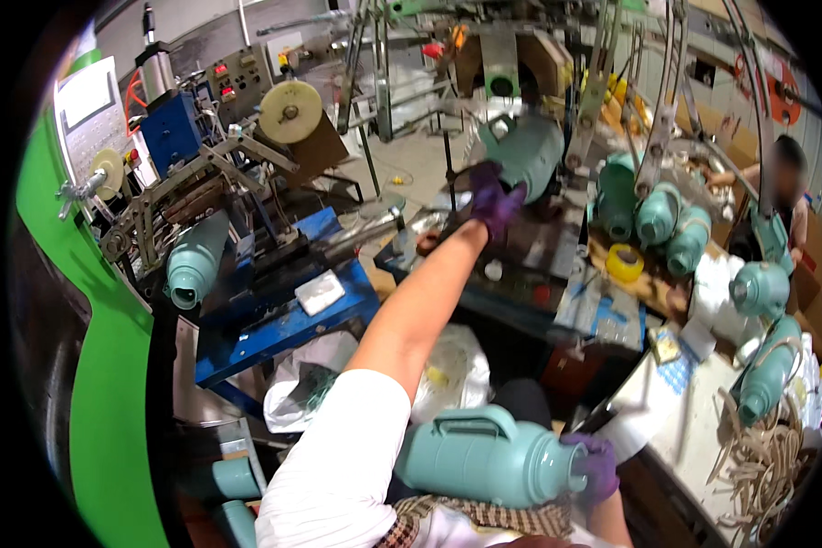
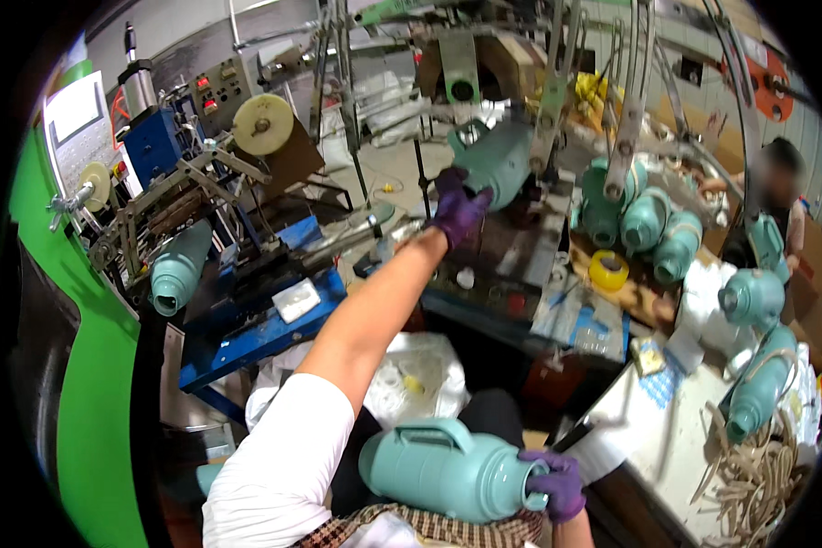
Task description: The person sits on the floor in a workshop and assembles light blue plastic water jugs. They pick up a jug body, insert a white plastic stopper into the opening, and then attach a beige plastic handle to the top. The person repeats this process for multiple jugs, placing the finished items on a nearby table.
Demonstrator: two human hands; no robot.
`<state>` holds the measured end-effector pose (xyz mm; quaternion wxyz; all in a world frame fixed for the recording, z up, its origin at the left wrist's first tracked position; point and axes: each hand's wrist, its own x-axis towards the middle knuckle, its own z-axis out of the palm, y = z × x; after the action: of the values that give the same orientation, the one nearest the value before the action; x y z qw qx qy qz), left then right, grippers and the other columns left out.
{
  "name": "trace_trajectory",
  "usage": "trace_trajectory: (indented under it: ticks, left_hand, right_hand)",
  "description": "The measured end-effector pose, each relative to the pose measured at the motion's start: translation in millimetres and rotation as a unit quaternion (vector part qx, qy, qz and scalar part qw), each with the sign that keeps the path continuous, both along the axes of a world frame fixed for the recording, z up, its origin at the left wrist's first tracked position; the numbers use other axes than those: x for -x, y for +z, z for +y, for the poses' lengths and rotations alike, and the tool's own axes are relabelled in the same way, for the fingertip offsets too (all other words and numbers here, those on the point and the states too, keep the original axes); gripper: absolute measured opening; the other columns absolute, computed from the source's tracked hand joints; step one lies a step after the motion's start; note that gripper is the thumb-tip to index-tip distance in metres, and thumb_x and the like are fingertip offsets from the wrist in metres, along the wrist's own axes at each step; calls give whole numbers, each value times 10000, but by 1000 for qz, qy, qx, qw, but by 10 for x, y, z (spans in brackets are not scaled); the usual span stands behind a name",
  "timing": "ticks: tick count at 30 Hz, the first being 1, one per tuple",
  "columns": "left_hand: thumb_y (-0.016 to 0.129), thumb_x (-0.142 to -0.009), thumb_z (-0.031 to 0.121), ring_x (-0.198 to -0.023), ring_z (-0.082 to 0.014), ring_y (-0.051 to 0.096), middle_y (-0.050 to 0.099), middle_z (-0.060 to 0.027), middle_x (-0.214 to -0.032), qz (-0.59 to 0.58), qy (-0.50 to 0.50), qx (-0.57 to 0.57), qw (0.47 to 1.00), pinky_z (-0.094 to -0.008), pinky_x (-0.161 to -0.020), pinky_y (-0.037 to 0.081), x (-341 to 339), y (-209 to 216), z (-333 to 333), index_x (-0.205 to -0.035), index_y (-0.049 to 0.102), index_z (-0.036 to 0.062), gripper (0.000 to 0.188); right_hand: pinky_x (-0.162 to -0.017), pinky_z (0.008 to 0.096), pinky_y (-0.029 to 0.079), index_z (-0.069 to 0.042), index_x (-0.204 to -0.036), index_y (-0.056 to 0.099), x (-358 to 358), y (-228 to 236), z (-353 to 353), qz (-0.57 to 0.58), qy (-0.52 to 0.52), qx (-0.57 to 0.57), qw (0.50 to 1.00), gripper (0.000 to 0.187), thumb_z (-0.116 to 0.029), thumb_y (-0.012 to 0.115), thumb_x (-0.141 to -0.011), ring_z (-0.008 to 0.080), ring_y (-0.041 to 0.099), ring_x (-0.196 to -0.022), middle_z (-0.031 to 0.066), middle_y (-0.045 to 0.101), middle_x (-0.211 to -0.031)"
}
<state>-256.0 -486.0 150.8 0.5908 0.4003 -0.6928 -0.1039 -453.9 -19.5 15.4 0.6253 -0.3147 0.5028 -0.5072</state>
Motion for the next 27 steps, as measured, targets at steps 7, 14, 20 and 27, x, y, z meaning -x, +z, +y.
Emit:
trace_trajectory:
  ticks: [7, 14, 20, 27]
  left_hand:
    - [627, -947, 121, -977, -225, 657, 691, -70, -1118, 7, -261, -108, 959, -364, -879, 528, -487, 141, -204, -1264, 607, 48, 326]
    - [739, -836, 256, -1128, -293, 613, 576, -138, -1298, -395, -445, -127, 794, -381, -961, 486, -153, 571, 3368, -1277, 571, 56, 512]
    - [815, -731, 340, -813, -301, 661, 659, -121, -984, -375, -298, -107, 871, -388, -697, 525, -614, 170, 3803, -952, 659, 37, 405]
    - [762, -789, 478, -960, -242, 632, 634, -126, -1011, 70, -357, -267, 892, -382, -945, 512, -1801, 417, 3257, -1065, 654, -2, 563]
  right_hand:
    - [-952, 307, 524, -32, -1180, 716, -311, 482, -365, 150, 153, 266, 940, 525, -12, 641, -660, 192, 666, -1025, 132, 709, -1180]
    - [-797, 245, 517, -32, -1314, 618, -444, 415, -390, 13, 63, 181, 981, 650, 45, 592, -669, 103, 615, -931, 48, 679, -1124]
    - [-810, 245, 498, -90, -1447, 472, -296, 713, -231, 79, 128, 176, 973, 540, -251, 644, -962, 82, 589, -922, 35, 649, -1009]
    - [-902, 371, 524, -67, -1178, 669, 2271, 67, 1006, 681, -339, 124, 637, 316, -71, 686, -863, 291, 668, -1049, 126, 695, -1128]
